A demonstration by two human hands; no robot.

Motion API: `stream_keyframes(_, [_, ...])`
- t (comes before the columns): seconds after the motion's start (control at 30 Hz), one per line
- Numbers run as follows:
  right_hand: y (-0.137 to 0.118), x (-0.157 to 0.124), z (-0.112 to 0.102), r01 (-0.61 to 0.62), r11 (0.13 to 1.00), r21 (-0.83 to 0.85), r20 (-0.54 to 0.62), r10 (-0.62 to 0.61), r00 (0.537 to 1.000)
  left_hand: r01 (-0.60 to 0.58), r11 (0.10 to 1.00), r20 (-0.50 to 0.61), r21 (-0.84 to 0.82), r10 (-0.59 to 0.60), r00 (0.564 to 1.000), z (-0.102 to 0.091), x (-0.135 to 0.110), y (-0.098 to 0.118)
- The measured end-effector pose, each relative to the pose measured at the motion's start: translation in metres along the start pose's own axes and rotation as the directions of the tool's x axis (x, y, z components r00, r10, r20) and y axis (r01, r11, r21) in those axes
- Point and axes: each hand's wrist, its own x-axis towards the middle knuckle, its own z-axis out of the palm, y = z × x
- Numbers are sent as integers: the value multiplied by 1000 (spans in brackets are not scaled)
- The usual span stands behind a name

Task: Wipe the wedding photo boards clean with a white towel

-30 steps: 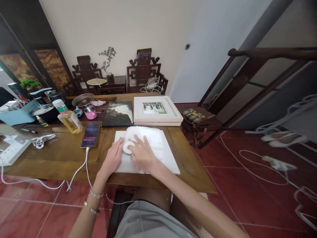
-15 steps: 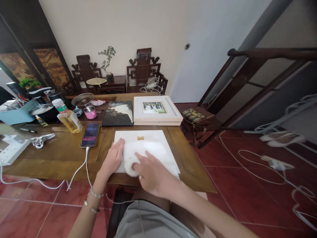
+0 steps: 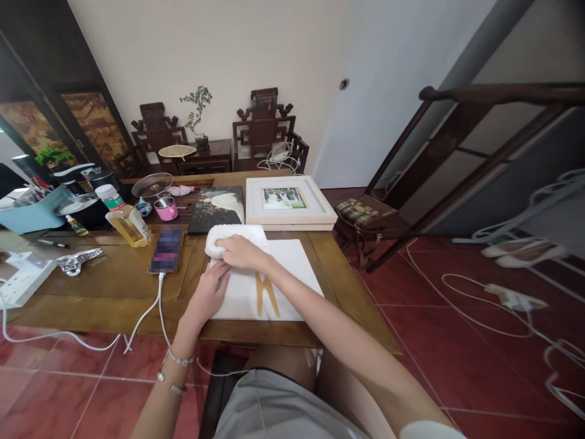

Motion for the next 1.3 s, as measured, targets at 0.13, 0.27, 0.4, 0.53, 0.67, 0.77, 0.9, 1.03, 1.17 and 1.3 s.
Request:
stream_keyframes(0.13, [18, -17, -3, -6, 1000, 23, -26, 6, 1000, 39, 999, 0, 21, -39, 999, 5, -1, -7])
stream_keyframes(0.27, [59, -63, -13, -75, 997, 16, -79, 76, 994, 47, 999, 8, 14, -47, 999, 9, -2, -12])
stream_keyframes(0.4, [89, -114, -13, -151, 989, -6, -117, 149, 982, 42, 999, 5, 12, -42, 999, 9, -1, -13])
stream_keyframes(0.53, [75, -166, -1, -150, 989, 6, -102, 150, 983, 21, 1000, 9, 15, -22, 1000, 8, 0, -12])
stream_keyframes(0.67, [36, -210, 5, -53, 997, 47, 0, 53, 999, 25, 999, 4, 22, -25, 1000, 8, 1, -12])
stream_keyframes(0.77, [20, -225, 5, 29, 999, 33, 46, -30, 998, 32, 999, 2, 23, -32, 999, 7, 1, -11])
stream_keyframes(0.9, [29, -208, 3, -25, 999, -39, -1, 25, 1000, 30, 999, -1, 12, -30, 1000, 7, 0, -10])
stream_keyframes(1.03, [60, -161, -1, -87, 993, -74, -70, 82, 994, 27, 1000, -1, 4, -27, 1000, 6, 0, -11])
stream_keyframes(1.17, [88, -122, -3, -113, 990, -84, -140, 101, 985, 25, 1000, -5, -8, -25, 1000, 7, 0, -13])
stream_keyframes(1.3, [88, -125, 1, -98, 989, -108, -147, 81, 986, 37, 999, 3, -9, -37, 999, 7, -1, -12])
